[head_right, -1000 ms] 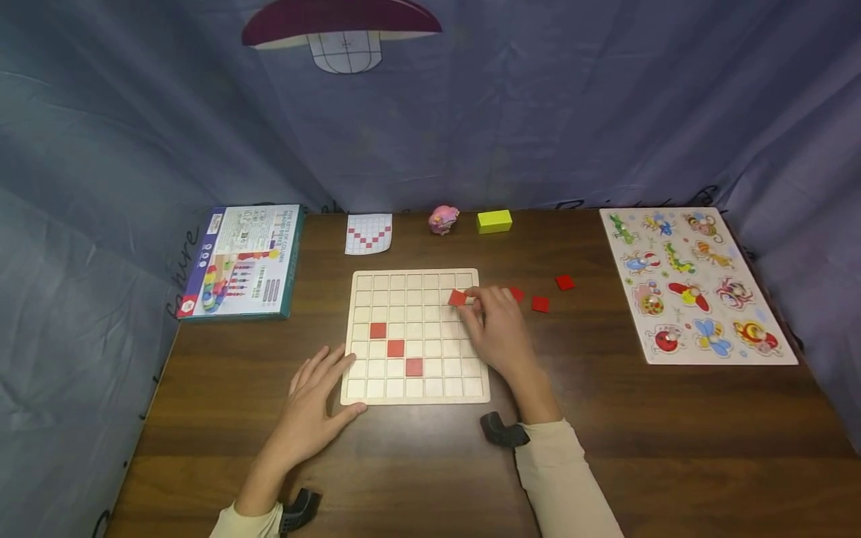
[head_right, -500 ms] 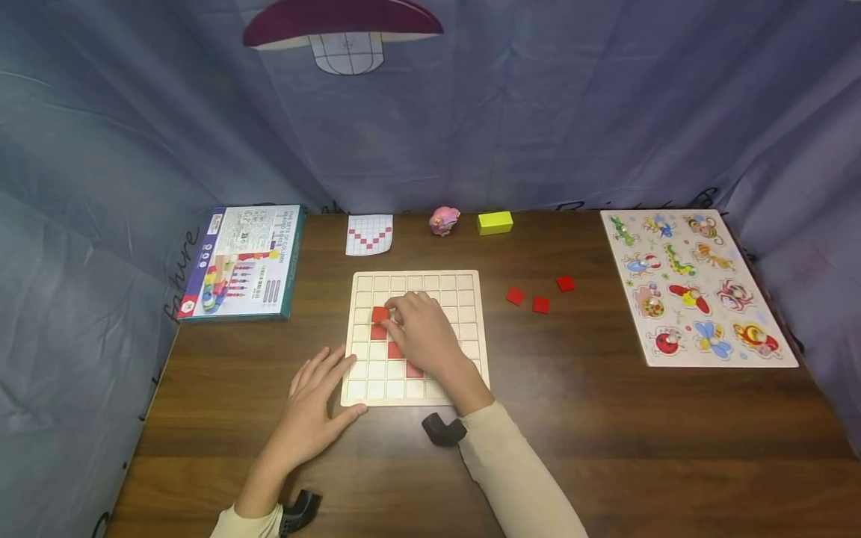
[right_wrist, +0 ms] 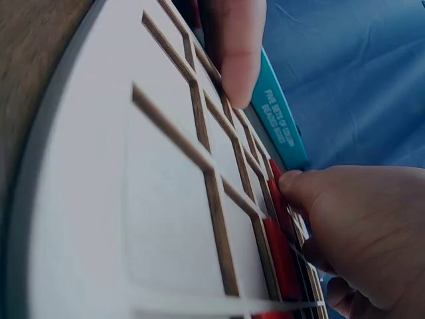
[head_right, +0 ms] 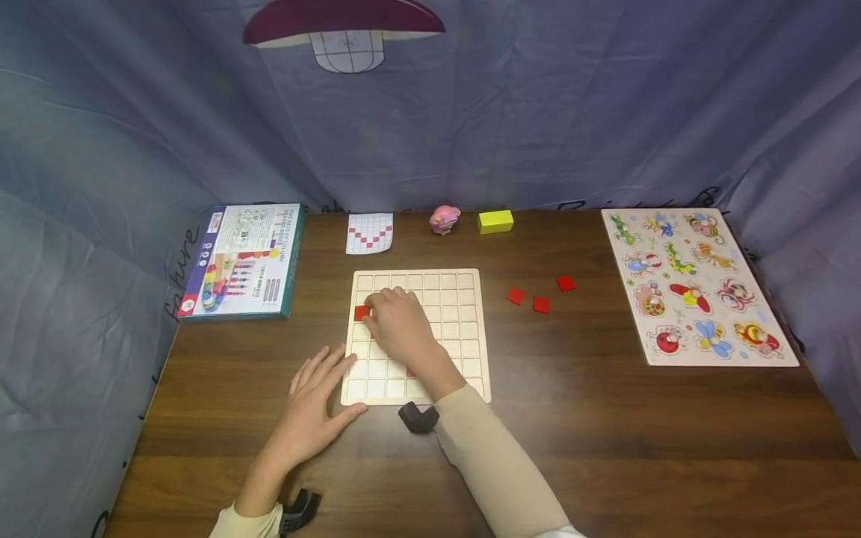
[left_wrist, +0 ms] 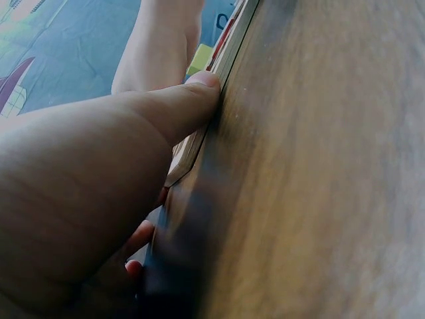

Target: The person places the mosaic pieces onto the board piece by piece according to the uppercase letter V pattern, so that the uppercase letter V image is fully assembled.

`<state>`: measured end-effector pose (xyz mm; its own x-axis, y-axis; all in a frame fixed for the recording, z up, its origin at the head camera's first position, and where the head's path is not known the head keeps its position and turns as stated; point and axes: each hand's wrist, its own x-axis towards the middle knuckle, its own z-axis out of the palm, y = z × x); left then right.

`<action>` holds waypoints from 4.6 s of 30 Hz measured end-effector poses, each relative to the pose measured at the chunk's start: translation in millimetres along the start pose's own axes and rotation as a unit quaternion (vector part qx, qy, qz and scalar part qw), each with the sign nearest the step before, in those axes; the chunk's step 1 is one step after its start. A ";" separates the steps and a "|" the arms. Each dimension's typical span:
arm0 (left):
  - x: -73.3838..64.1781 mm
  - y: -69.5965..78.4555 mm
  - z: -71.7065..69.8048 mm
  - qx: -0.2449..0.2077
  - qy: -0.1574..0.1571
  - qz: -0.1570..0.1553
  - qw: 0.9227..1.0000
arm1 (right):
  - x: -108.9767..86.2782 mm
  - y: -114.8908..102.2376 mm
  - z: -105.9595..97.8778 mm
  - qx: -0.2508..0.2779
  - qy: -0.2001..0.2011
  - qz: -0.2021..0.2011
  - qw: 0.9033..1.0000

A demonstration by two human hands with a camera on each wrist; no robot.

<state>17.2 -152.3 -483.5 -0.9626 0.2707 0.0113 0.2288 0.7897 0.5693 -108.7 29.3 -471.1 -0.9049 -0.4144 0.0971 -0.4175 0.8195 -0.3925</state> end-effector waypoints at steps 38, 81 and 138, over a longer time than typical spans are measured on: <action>0.7 -1.8 1.7 -0.004 0.009 0.014 1.000 | -148.3 201.7 -80.2 0.076 0.134 0.188 0.970; 2.1 -0.7 -1.6 -0.011 -0.005 -0.002 1.000 | -140.0 186.2 -55.6 0.137 0.302 0.129 0.934; 3.6 2.1 -2.4 -0.007 -0.011 -0.010 1.000 | -107.3 83.0 -22.6 0.101 0.105 -0.014 0.989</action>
<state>13.8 -151.0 -480.2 -0.9635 0.2670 -0.0176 0.2075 0.7870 0.5810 -48.1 150.7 -493.5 -0.8992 -0.3280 0.2896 -0.4371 0.7038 -0.5600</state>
